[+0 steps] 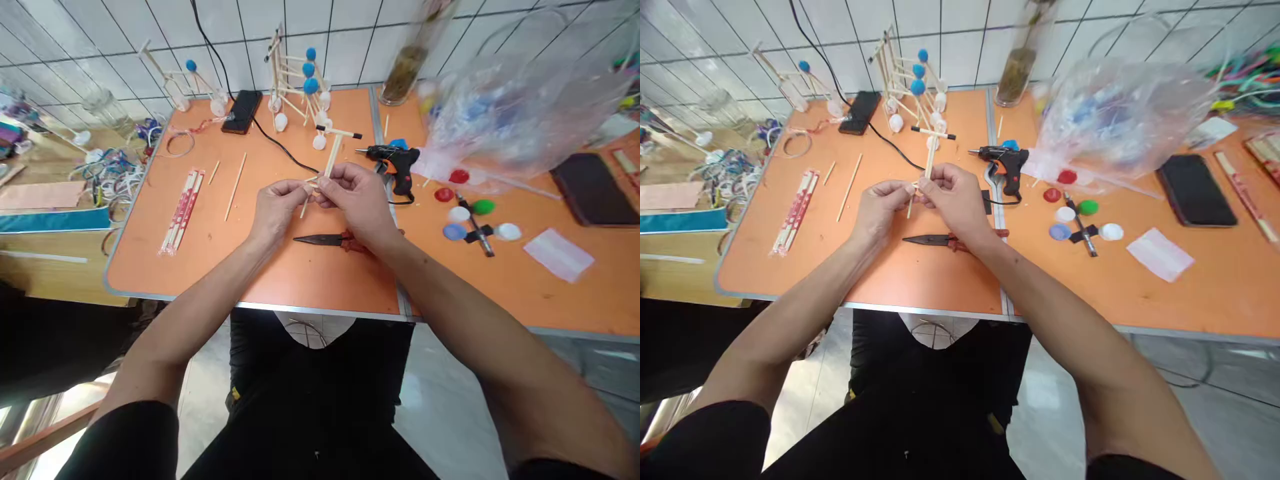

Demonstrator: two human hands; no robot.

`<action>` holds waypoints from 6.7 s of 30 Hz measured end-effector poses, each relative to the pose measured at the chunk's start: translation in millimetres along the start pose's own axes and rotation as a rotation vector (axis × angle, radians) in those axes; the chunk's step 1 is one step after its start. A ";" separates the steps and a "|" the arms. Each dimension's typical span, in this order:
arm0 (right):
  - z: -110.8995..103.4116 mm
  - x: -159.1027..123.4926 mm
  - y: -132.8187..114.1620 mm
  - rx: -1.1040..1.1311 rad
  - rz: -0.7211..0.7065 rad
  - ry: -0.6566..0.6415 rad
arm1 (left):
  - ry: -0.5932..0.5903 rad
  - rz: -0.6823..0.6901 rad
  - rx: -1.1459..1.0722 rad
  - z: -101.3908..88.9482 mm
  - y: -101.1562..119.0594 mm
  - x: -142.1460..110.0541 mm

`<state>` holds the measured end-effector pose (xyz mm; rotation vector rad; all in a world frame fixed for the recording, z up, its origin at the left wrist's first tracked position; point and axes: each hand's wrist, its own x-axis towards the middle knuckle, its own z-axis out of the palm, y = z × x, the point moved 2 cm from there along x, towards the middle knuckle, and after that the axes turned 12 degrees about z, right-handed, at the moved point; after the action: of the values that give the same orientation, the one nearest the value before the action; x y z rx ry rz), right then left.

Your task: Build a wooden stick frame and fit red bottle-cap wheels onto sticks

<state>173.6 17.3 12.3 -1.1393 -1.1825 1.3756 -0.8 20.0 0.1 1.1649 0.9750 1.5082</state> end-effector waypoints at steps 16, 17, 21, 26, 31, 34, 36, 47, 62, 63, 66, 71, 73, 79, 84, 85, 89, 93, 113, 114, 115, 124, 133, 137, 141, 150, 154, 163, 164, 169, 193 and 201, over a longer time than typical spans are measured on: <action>-10.3 3.0 -5.1 0.007 0.114 0.059 | 0.060 -0.009 -0.017 -2.4 2.8 0.4; -9.3 2.4 -4.8 -0.007 0.111 0.048 | 0.057 -0.009 -0.016 -2.3 2.8 0.3; -3.9 -1.0 -4.4 -0.072 0.078 0.009 | 0.047 -0.006 -0.006 -1.2 2.4 -1.0; 0.4 -4.3 -6.7 -0.147 0.060 0.003 | 0.021 0.004 -0.008 1.3 3.0 -3.0; 1.5 -6.2 -11.8 -0.186 0.026 0.019 | 0.007 0.000 0.000 2.2 3.3 -3.8; 2.2 -7.9 -15.2 -0.218 0.012 0.025 | -0.003 -0.004 -0.007 2.5 3.5 -4.6; 2.2 -8.8 -16.7 -0.233 0.013 0.027 | -0.005 -0.007 -0.013 2.4 3.4 -5.1; 2.7 -10.7 -19.1 -0.267 0.021 0.040 | -0.005 -0.007 -0.005 0.6 2.0 -4.1; 0.7 -9.6 -17.7 -0.290 0.018 0.044 | -0.001 -0.026 0.063 2.5 5.0 -4.6; 0.6 -9.6 -17.8 -0.291 0.017 0.045 | -0.005 -0.023 0.055 2.5 5.0 -4.5; 0.6 -9.6 -18.3 -0.283 0.017 0.051 | -0.017 -0.008 0.021 2.4 4.6 -4.1; 1.6 -10.3 -19.1 -0.243 0.020 0.055 | -0.015 -0.011 0.037 2.4 4.3 -4.5; 1.9 -10.9 -19.6 -0.233 0.024 0.055 | -0.032 0.007 0.020 2.7 4.4 -4.8; 2.1 -11.7 -20.5 -0.216 0.025 0.051 | -0.030 -0.006 0.051 1.5 3.6 -5.2; 2.2 -11.0 -20.0 -0.225 0.037 0.048 | -0.024 -0.015 0.048 2.0 3.9 -5.9; 2.3 -11.1 -20.1 -0.227 0.039 0.048 | -0.019 -0.023 0.039 2.1 4.0 -6.0; 2.7 -12.0 -20.4 -0.240 0.041 0.058 | -0.010 -0.046 0.011 2.0 4.5 -6.1; 2.0 -11.9 -20.0 -0.231 0.040 0.067 | -0.007 -0.036 0.022 1.6 5.6 -6.5; 2.5 -11.1 -18.7 -0.230 0.046 0.055 | -0.029 0.000 0.065 1.2 4.2 -4.8; 2.8 -11.1 -19.0 -0.233 0.047 0.053 | -0.035 0.004 0.058 1.2 4.6 -4.7; 3.1 -11.2 -19.2 -0.237 0.047 0.052 | -0.042 0.008 0.049 1.2 5.1 -4.5; 2.6 -10.6 -19.0 -0.284 0.020 0.051 | -0.071 0.033 0.062 -1.6 2.4 -1.1; 4.2 -10.8 -20.8 -0.308 0.032 0.070 | -0.078 0.051 0.038 -4.4 -0.8 0.5; 3.7 -9.8 -19.6 -0.318 0.026 0.071 | -0.069 0.046 0.046 -4.9 -0.9 1.1; 3.6 -10.0 -19.3 -0.318 0.033 0.083 | -0.065 0.043 0.044 -4.0 -0.2 0.3; 0.8 -9.6 -21.3 -0.221 0.046 0.082 | -0.074 0.068 0.060 -3.9 3.8 -1.6; -1.1 -9.4 -24.4 -0.192 0.072 0.096 | 0.001 0.034 0.109 -7.7 5.3 0.5; -6.1 -4.7 -22.8 -0.156 0.077 0.116 | 0.105 -0.005 0.123 -13.3 5.9 8.1; -7.5 -3.7 -22.7 -0.154 0.074 0.120 | 0.114 -0.008 0.118 -14.1 4.6 9.7; -16.9 2.1 -23.7 -0.149 0.052 0.142 | 0.167 -0.009 0.101 -18.9 -2.0 18.7; -37.4 17.4 -22.1 -0.110 0.036 0.229 | -0.092 0.175 0.418 -28.0 -18.9 27.1; -39.2 16.3 -24.3 -0.106 0.031 0.229 | -0.039 0.222 0.385 -24.6 -7.3 27.8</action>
<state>212.8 39.1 31.7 -1.3563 -1.0855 1.1805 -25.5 47.8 -6.6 1.6142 1.1734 1.5014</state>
